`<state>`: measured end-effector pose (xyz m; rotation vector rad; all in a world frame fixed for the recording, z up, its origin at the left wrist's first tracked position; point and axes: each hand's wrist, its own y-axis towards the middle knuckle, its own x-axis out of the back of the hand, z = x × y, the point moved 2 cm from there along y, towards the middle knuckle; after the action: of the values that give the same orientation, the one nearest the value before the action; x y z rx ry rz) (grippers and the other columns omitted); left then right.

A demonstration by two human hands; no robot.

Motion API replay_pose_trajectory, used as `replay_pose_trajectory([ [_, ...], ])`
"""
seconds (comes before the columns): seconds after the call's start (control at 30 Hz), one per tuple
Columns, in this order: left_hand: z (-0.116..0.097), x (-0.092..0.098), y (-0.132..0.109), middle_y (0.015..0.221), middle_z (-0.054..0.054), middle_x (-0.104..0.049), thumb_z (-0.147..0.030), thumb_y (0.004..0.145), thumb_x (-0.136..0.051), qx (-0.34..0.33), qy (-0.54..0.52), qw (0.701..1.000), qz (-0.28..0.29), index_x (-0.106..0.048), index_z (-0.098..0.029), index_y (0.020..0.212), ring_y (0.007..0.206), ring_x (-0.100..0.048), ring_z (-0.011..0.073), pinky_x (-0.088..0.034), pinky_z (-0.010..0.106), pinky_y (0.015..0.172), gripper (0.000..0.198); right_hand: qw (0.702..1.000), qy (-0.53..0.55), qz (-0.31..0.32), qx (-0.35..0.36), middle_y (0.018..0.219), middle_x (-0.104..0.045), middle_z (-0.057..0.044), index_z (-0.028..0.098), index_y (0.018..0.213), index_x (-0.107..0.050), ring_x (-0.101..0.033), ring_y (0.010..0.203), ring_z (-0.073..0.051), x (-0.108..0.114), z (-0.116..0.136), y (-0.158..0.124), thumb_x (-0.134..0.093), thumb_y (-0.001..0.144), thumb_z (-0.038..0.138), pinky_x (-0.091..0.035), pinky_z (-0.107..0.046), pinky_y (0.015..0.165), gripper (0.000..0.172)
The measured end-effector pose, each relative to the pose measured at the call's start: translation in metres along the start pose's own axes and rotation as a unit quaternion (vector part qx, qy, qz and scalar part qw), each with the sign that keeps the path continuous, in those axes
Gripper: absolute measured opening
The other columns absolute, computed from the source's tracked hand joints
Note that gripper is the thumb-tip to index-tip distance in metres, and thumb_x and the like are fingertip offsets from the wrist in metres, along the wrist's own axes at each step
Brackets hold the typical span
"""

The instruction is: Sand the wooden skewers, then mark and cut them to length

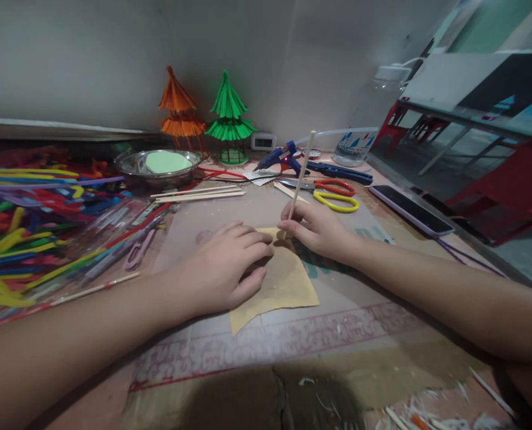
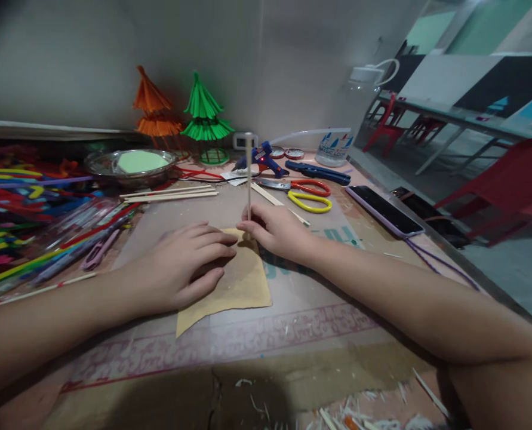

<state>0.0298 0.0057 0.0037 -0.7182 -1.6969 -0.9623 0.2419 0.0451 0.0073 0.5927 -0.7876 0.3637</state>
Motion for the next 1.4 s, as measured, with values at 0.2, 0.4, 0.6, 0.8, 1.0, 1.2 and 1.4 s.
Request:
replay_pose_trajectory([
  [0.2,-0.0027,0.0027,0.0003,0.128,0.015,-0.071,-0.028,0.1,-0.045,-0.002,0.013,1.0,0.008,-0.069,-0.016,0.116,0.117,-0.064,0.0309,-0.045,0.055,0.107,0.031,0.999,-0.023,0.024,0.019,0.076,-0.069,-0.004,0.021,0.085,-0.057,-0.062,0.069,-0.017,-0.0026,0.0043,0.0019,-0.055,0.096,0.035,-0.042,-0.027,0.064,0.018],
  [0.4,-0.0029,0.0022,-0.0001,0.129,0.015,-0.071,-0.028,0.099,-0.045,-0.008,0.025,1.0,-0.001,-0.069,-0.017,0.113,0.116,-0.065,0.031,-0.047,0.055,0.106,0.03,0.998,-0.037,0.034,0.03,0.074,-0.069,-0.003,0.02,0.086,-0.059,-0.061,0.069,-0.017,-0.0029,0.0071,-0.0002,-0.052,0.097,0.033,-0.041,-0.026,0.065,0.018],
  [0.6,-0.0021,0.0013,-0.0001,0.13,0.015,-0.07,-0.029,0.1,-0.044,-0.006,0.028,1.0,0.003,-0.069,-0.017,0.115,0.116,-0.065,0.0313,-0.045,0.056,0.107,0.032,0.998,-0.048,0.009,0.025,0.07,-0.066,-0.002,0.02,0.083,-0.059,-0.059,0.065,-0.016,-0.0026,0.0062,0.0008,-0.052,0.097,0.034,-0.039,-0.025,0.062,0.02],
  [0.8,-0.003,0.0023,0.0003,0.127,0.015,-0.071,-0.028,0.099,-0.046,-0.004,0.026,1.0,-0.002,-0.07,-0.017,0.114,0.116,-0.065,0.0311,-0.046,0.056,0.106,0.03,0.998,-0.055,-0.004,0.029,0.072,-0.065,-0.002,0.02,0.084,-0.059,-0.056,0.066,-0.016,-0.0045,0.0056,0.0,-0.052,0.096,0.033,-0.039,-0.026,0.063,0.019],
  [1.0,-0.0021,0.0009,-0.0005,0.127,0.014,-0.071,-0.029,0.1,-0.045,-0.005,0.03,1.0,0.0,-0.069,-0.017,0.115,0.116,-0.064,0.0307,-0.046,0.055,0.106,0.031,0.999,-0.034,0.012,0.035,0.074,-0.067,-0.002,0.02,0.085,-0.059,-0.058,0.068,-0.016,-0.0049,0.0053,0.0009,-0.052,0.097,0.032,-0.04,-0.026,0.065,0.018],
  [1.2,-0.0018,0.0002,0.0004,0.129,0.014,-0.07,-0.029,0.1,-0.043,-0.007,0.032,0.999,0.006,-0.069,-0.017,0.115,0.116,-0.063,0.0307,-0.044,0.055,0.108,0.033,0.999,-0.037,0.004,0.029,0.073,-0.066,-0.003,0.02,0.084,-0.059,-0.059,0.067,-0.016,-0.0044,0.0016,0.0024,-0.052,0.098,0.034,-0.039,-0.025,0.064,0.021],
  [1.4,-0.0023,0.0011,0.0011,0.13,0.015,-0.07,-0.029,0.1,-0.043,-0.003,0.026,1.0,0.009,-0.069,-0.017,0.117,0.116,-0.064,0.0316,-0.044,0.057,0.107,0.033,0.997,-0.065,-0.005,0.047,0.074,-0.066,-0.004,0.02,0.084,-0.06,-0.058,0.07,-0.017,-0.0043,0.0001,0.0017,-0.053,0.096,0.033,-0.039,-0.027,0.066,0.02],
])
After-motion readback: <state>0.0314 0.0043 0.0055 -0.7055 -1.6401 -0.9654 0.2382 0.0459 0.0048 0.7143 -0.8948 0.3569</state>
